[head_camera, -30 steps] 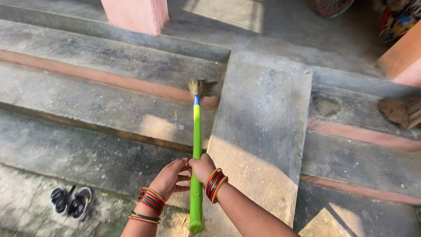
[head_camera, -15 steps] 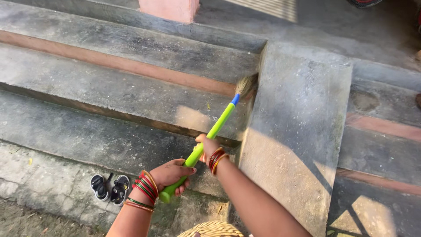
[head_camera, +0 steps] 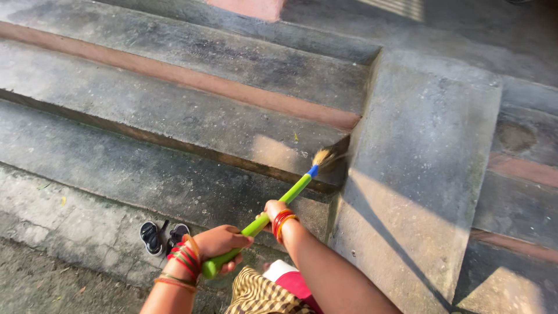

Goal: The person sweeps a concrete floor and a set of stairs using a long-handled broom. They move around bicycles and a trash bin, sweeping debris toward the edge of the area and down the steps.

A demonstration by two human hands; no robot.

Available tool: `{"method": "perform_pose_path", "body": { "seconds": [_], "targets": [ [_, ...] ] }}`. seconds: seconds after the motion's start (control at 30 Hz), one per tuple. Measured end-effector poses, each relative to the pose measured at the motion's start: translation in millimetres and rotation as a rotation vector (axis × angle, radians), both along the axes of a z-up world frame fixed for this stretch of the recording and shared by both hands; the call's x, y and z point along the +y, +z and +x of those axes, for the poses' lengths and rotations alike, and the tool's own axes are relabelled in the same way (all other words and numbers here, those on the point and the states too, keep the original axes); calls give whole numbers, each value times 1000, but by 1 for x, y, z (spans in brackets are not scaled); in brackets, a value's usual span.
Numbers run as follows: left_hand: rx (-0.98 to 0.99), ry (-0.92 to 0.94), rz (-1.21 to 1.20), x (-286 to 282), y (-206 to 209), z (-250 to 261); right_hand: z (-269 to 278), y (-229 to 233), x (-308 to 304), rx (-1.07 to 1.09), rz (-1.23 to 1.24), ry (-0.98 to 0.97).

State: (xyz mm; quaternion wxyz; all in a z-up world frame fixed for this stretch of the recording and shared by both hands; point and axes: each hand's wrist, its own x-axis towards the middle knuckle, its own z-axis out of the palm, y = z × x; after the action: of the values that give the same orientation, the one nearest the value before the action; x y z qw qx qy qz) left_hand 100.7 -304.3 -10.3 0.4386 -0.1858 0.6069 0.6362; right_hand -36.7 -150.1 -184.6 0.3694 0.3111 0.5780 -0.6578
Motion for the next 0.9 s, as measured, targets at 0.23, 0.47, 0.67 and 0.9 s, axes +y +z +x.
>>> {"method": "perform_pose_path", "body": {
  "seconds": [0.23, 0.47, 0.67, 0.9],
  "targets": [
    [-69, 25, 72, -67, 40, 29, 30, 48, -67, 127, 38, 29],
    [-89, -307, 21, -58, 20, -27, 0, 15, -29, 162, 70, -172],
    [-6, -421, -128, -33, -19, -73, -4, -54, 17, -129, 79, -338],
    [14, 19, -308, -61, -27, -79, 4, 11, -72, 90, 98, 33]
  ]
}}
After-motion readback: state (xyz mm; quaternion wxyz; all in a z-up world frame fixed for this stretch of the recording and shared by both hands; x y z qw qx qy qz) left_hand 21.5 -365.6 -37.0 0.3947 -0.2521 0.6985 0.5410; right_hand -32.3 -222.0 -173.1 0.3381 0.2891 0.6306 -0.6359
